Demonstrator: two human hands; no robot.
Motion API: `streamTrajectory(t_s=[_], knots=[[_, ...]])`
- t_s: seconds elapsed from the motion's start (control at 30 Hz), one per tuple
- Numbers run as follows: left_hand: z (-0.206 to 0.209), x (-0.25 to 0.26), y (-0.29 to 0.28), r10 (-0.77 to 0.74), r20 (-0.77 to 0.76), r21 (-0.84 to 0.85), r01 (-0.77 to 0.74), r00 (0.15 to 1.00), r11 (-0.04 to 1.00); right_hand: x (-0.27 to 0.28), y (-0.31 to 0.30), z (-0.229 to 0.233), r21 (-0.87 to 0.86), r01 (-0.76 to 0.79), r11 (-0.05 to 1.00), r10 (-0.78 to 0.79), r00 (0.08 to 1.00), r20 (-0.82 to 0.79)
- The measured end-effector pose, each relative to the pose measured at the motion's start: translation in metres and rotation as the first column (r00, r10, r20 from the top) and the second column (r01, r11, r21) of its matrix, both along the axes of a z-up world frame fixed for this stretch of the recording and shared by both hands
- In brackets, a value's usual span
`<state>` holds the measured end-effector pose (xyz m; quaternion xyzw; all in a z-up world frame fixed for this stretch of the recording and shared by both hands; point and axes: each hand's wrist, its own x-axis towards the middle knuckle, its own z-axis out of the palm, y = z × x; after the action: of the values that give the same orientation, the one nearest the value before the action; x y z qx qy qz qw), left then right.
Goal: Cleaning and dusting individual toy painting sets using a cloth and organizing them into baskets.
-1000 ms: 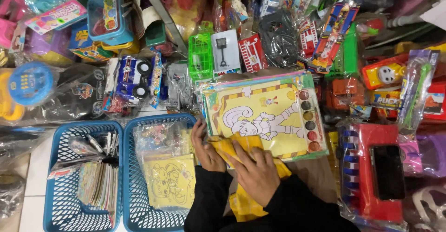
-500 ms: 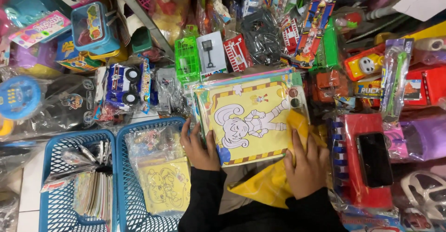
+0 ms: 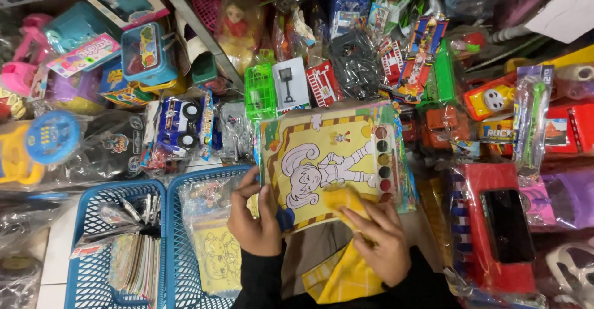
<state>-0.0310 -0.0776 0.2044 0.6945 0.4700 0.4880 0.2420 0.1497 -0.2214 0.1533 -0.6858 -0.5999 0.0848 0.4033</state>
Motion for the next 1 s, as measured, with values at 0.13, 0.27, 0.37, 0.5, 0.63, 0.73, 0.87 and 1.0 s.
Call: streamTrajectory(t_s=[0.13, 0.27, 0.37, 0.5, 0.63, 0.73, 0.87, 1.0], knots=[[0.067, -0.007, -0.016, -0.194, 0.099, 0.254, 0.164, 0.976, 0.953, 0.048, -0.02, 0.023, 0.001, 0.177, 0.984, -0.162, 0.903, -0.397], [0.113, -0.014, -0.03, -0.397, -0.427, 0.438, 0.57, 0.812, 0.695, 0.121, -0.069, 0.0, 0.196, 0.402, 0.894, -0.241, 0.802, -0.546], [0.101, 0.016, -0.052, -0.228, -0.425, 0.624, 0.467, 0.876, 0.626, 0.152, -0.085, 0.038, 0.3, 0.405, 0.864, 0.024, 0.562, -0.827], [0.026, 0.026, -0.032, -0.427, -0.524, 0.501, 0.672, 0.737, 0.545, 0.158, -0.085, 0.056, 0.134, 0.435, 0.89, -0.119, 0.507, -0.853], [-0.054, 0.009, -0.028, -0.391, -0.617, 0.387, 0.695, 0.684, 0.606, 0.156, -0.089, 0.047, 0.136, 0.352, 0.926, -0.085, 0.546, -0.833], [-0.054, -0.003, -0.032, -0.35, -0.555, 0.377, 0.603, 0.755, 0.703, 0.151, -0.089, 0.035, 0.117, 0.276, 0.954, -0.061, 0.561, -0.825], [-0.059, -0.012, -0.035, -0.245, -0.441, 0.333, 0.411, 0.864, 0.849, 0.102, -0.038, 0.039, -0.045, 0.048, 0.998, -0.063, 0.902, -0.427], [-0.067, -0.009, -0.044, 0.027, -0.185, 0.121, -0.004, 0.982, 0.993, 0.061, 0.013, 0.051, -0.109, -0.326, 0.939, 0.339, 0.93, 0.142]])
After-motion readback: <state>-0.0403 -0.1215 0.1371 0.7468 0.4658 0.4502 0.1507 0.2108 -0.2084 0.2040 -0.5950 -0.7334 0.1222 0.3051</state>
